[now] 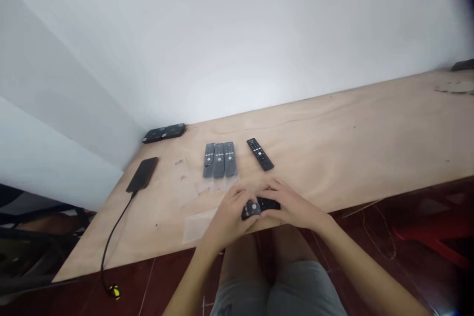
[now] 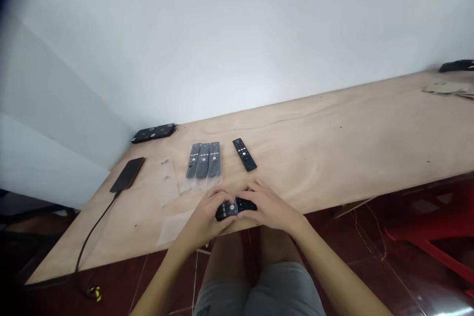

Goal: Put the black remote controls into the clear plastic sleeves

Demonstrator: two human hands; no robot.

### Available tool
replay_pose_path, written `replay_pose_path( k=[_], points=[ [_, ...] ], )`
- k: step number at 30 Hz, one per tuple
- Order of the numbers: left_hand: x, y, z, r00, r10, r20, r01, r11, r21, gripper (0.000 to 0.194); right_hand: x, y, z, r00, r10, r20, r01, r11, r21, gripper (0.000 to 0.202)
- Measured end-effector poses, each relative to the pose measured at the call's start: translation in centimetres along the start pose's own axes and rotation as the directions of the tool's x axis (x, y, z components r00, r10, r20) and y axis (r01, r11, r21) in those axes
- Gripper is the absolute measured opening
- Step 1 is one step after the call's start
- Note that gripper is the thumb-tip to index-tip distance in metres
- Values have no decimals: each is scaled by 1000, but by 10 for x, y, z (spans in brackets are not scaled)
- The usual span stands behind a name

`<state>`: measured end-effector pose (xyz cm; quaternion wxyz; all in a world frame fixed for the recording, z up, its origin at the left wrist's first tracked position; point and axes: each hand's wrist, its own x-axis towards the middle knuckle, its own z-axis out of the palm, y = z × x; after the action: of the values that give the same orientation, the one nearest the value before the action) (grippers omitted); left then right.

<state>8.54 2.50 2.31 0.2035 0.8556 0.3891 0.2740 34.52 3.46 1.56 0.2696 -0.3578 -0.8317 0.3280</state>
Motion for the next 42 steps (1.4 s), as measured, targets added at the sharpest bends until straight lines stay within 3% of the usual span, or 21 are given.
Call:
replay_pose_path(
  k=[4, 7, 10, 16, 21, 25, 31, 34, 37, 39, 42],
  points=[
    [-4, -1, -15, 999, -38, 24, 37, 998, 56, 58, -8, 8, -3, 994, 68, -87, -65, 997, 35, 64],
    [-18, -10, -30, 992, -108, 64, 103, 992, 78, 79, -28, 18, -7, 965, 158, -208, -149, 987, 58, 49],
    [-29, -16, -35, 987, -145, 74, 139, 987, 83, 82, -40, 21, -3, 940, 181, -291, -167, 983, 72, 41],
    [-19, -8, -24, 996, -76, 56, 69, 991, 113, 76, -27, 2, 16, 940, 202, -274, -138, 963, 233, 40],
    [-6, -1, -2, 999, 1, 41, -5, 995, 97, 71, -10, -16, 32, 948, 204, -246, -105, 925, 364, 43],
    [2, 1, 11, 999, -14, 34, 10, 992, 129, 78, -5, -12, 39, 918, 283, -278, -139, 886, 442, 54],
    [-6, -1, -3, 999, -23, 37, 18, 992, 128, 62, -42, 24, 7, 850, 397, -347, -280, 898, 340, 42],
    [-12, -6, -6, 1000, -4, 21, 1, 992, 129, 58, -64, 30, -16, 814, 365, -453, -318, 931, 180, 43],
    [-9, -6, 1, 999, 31, 22, -33, 991, 126, 62, -70, 24, -29, 878, 193, -438, -238, 970, -49, 45],
    [-4, -4, 5, 997, 61, 37, -65, 992, 111, 63, -68, 18, -30, 950, 87, -299, -134, 981, -142, 42],
    [-1, -2, 6, 997, 72, -19, -70, 992, 107, 62, -68, 16, -24, 987, -4, -158, -29, 978, -204, 35]
  ],
)
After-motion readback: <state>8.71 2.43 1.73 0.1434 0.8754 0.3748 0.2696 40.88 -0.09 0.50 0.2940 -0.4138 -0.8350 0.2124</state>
